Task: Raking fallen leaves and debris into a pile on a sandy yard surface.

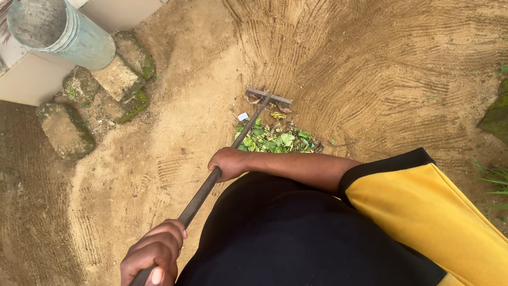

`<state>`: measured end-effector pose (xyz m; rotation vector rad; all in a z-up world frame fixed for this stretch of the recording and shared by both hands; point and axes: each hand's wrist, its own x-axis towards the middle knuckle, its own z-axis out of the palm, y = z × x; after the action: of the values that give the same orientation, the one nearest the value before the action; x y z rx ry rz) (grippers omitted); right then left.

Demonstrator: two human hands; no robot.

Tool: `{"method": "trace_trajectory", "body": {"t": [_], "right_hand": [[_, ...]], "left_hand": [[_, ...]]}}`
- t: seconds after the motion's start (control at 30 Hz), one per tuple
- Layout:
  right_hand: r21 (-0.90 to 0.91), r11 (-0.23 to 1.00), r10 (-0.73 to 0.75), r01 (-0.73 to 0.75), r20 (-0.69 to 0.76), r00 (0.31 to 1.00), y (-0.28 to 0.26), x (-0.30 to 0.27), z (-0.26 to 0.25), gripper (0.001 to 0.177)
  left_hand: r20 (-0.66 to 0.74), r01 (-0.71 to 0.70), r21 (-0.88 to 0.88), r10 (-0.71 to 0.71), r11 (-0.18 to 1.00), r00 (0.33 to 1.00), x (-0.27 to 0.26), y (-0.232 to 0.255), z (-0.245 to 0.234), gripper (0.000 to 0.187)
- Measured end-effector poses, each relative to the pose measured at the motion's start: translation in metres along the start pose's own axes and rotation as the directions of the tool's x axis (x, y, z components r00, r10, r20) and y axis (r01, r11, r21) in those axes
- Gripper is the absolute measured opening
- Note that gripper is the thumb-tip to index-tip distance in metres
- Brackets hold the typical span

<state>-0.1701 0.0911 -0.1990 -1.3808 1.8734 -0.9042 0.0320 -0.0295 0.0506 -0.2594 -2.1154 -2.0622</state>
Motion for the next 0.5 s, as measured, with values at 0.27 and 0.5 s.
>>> {"method": "trace_trajectory", "body": {"t": [0.27, 0.5], "right_hand": [[0.074, 0.991, -0.114, 0.11, 0.057, 0.992, -0.069, 0.008, 0.061, 0.029], [-0.001, 0.996, -0.088, 0.089, 0.061, 0.994, -0.1, 0.009, 0.075, 0.025]], "left_hand": [[0.164, 0.045, 0.086, -0.059, 0.995, 0.985, -0.083, 0.022, -0.065, 0.051], [0.162, -0.063, 0.094, 0.047, 0.994, 0.986, -0.114, 0.029, -0.07, 0.05]]}}
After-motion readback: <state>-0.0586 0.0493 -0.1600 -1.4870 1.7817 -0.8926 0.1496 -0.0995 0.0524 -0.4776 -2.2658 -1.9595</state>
